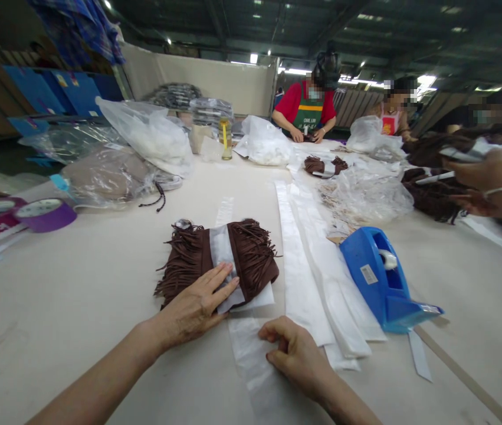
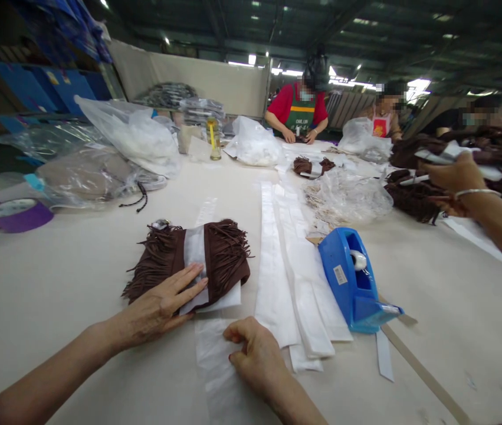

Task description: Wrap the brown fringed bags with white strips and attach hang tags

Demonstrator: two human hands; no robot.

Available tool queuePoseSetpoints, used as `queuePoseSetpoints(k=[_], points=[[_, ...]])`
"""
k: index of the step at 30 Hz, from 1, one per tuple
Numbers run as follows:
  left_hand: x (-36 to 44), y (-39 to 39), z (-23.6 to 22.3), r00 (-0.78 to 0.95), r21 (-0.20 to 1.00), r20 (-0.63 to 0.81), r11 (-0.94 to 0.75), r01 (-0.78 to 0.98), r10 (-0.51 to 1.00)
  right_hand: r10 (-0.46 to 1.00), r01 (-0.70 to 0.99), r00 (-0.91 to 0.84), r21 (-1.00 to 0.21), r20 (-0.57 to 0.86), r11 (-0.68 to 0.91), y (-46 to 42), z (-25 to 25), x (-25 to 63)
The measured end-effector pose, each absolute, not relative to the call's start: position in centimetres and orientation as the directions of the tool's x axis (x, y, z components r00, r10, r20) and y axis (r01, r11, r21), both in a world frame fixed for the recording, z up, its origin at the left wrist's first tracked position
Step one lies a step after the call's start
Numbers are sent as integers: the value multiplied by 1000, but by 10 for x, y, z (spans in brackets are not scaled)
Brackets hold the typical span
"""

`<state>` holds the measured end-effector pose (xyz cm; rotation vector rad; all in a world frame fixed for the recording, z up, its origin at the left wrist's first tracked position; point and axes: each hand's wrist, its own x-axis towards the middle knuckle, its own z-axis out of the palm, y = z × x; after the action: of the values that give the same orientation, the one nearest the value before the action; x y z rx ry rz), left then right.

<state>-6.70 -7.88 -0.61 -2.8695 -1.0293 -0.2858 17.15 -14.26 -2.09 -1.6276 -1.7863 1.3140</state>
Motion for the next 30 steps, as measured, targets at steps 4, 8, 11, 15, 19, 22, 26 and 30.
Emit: queuePoseSetpoints(k=[4, 8, 11, 15, 19, 22, 26, 30], points=[[-67, -79, -6, 763, -19, 206, -777, 629, 613, 921, 552, -268, -828, -284, -95, -142, -24, 172], [-67, -80, -5, 762, -20, 219, -778, 628, 609, 928, 550, -268, -832, -259, -73, -140, -27, 171], [-67, -80, -6, 761, -14, 220, -778, 629, 611, 937, 561, -256, -826, -237, -55, -139, -28, 169], [-67, -80, -5, 755, 6, 217, -774, 633, 619, 955, 594, -251, -804, -158, 23, -142, -32, 164], [-67, -80, -6, 755, 4, 211, -773, 634, 620, 954, 630, -297, -744, 34, 223, -148, -38, 158], [-65, -81, -6, 752, -21, 232, -770, 638, 617, 889, 632, -344, -626, 302, 458, -150, -41, 153], [-60, -83, -7, 742, -69, 266, -756, 651, 615, 626, 546, -446, -359, 640, 757, -145, -36, 144], [-58, -85, -9, 736, -100, 271, -743, 662, 620, 487, 435, -518, -274, 703, 858, -139, -25, 130]])
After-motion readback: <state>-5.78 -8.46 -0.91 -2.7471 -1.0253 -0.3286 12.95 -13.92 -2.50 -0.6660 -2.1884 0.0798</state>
